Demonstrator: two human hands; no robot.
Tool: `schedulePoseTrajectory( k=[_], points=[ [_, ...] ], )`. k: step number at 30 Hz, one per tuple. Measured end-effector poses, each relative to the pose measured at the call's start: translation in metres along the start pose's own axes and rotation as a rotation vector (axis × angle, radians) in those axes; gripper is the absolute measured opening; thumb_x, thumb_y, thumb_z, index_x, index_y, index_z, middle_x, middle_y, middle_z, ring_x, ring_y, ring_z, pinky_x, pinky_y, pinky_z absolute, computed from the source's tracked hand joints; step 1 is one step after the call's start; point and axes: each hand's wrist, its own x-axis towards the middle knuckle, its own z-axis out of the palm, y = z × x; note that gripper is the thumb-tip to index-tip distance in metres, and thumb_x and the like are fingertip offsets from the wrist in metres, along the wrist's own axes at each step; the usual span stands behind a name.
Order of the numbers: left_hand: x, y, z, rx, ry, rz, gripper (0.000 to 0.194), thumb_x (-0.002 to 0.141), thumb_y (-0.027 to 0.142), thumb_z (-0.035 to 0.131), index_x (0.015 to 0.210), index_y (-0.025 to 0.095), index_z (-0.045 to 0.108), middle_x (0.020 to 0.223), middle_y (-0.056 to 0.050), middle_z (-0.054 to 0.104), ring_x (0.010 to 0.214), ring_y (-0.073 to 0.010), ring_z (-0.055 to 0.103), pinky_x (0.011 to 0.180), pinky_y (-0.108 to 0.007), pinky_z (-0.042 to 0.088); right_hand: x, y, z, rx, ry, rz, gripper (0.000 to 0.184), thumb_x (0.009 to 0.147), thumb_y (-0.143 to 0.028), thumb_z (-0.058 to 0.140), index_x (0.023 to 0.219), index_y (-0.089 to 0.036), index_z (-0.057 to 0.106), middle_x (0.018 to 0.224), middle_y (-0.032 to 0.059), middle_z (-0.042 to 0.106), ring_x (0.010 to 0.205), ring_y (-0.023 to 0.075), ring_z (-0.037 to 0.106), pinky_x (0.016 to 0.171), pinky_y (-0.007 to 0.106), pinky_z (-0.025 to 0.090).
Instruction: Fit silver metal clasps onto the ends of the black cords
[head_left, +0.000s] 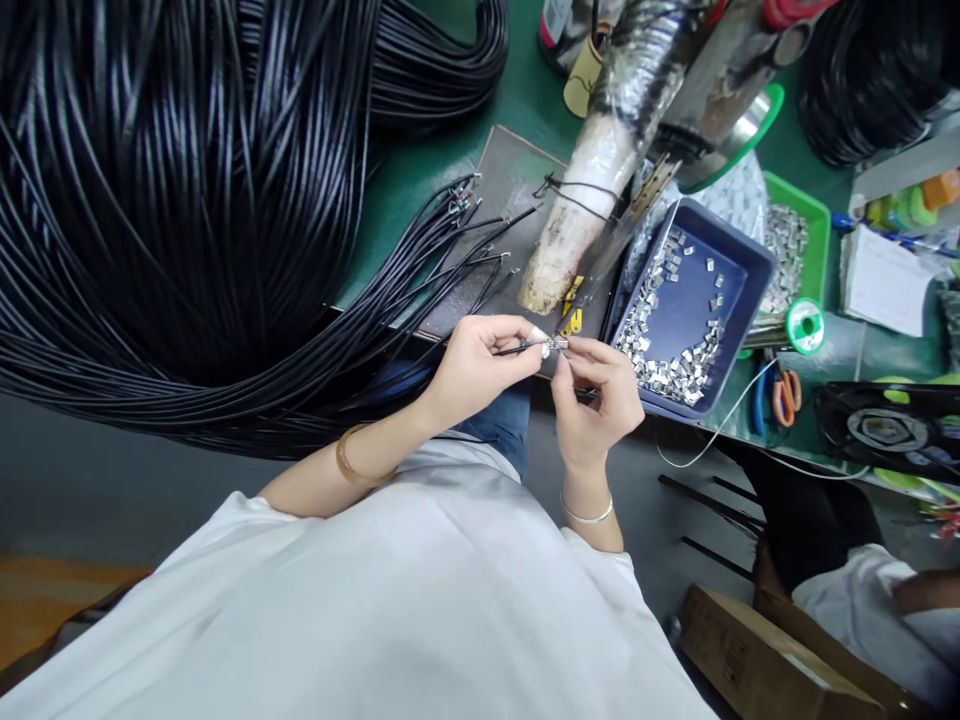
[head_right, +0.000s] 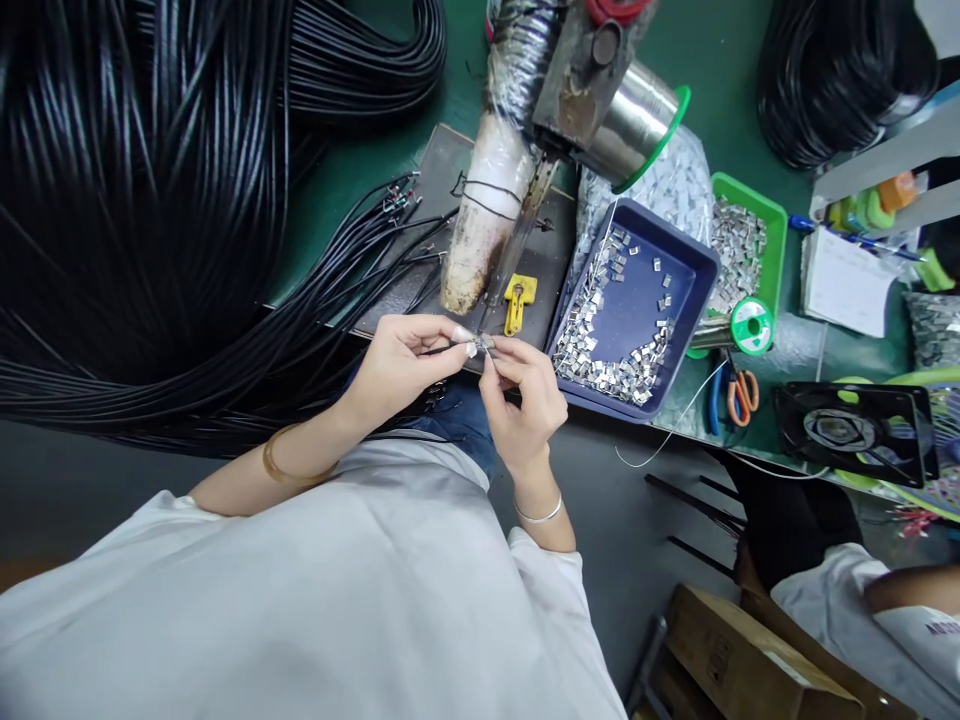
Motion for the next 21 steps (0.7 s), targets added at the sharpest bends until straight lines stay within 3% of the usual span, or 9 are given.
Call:
schedulePoseTrajectory(
  k=[7, 15, 21],
  points=[
    [0.0027, 0.0057, 0.0014, 0.02, 0.05, -0.011, 0.014, 0.072, 0.024, 0.075, 0.067, 0.013, 0.068, 0.06, 0.0, 0.059, 0.055, -0.0075, 0.051, 0.051, -0.018, 0.039, 0.0068, -0.0024, 0.0038, -0.042, 0.037, -0.011, 0.015, 0.082, -0.011, 0.068, 0.09, -0.023, 0.065, 0.098, 0.0011, 0.071, 0.09, 0.0137, 0.07, 0.066, 0.026, 0.058],
    [0.0004, 0.0074, -0.0025, 0.02, -0.012, -0.065, 0.015, 0.073, 0.025, 0.074, 0.068, 0.013, 0.069, 0.062, -0.001, 0.062, 0.056, -0.0079, 0.053, 0.05, -0.018, 0.039, 0.001, -0.0009, 0.002, -0.02, 0.018, -0.057, 0.016, 0.082, -0.011, 0.067, 0.091, -0.022, 0.06, 0.1, 0.0029, 0.073, 0.089, 0.0128, 0.07, 0.061, 0.022, 0.057],
    [0.0002, 0.0092, -0.0026, -0.064, -0.04, -0.082, 0.01, 0.073, 0.022, 0.072, 0.071, 0.012, 0.071, 0.064, 0.0, 0.064, 0.056, -0.0066, 0.054, 0.057, -0.018, 0.044, 0.0002, -0.0005, 0.0001, -0.097, 0.028, -0.16, 0.02, 0.08, -0.008, 0.068, 0.092, -0.021, 0.06, 0.102, 0.0032, 0.074, 0.091, 0.0125, 0.072, 0.075, 0.024, 0.061]
  ],
)
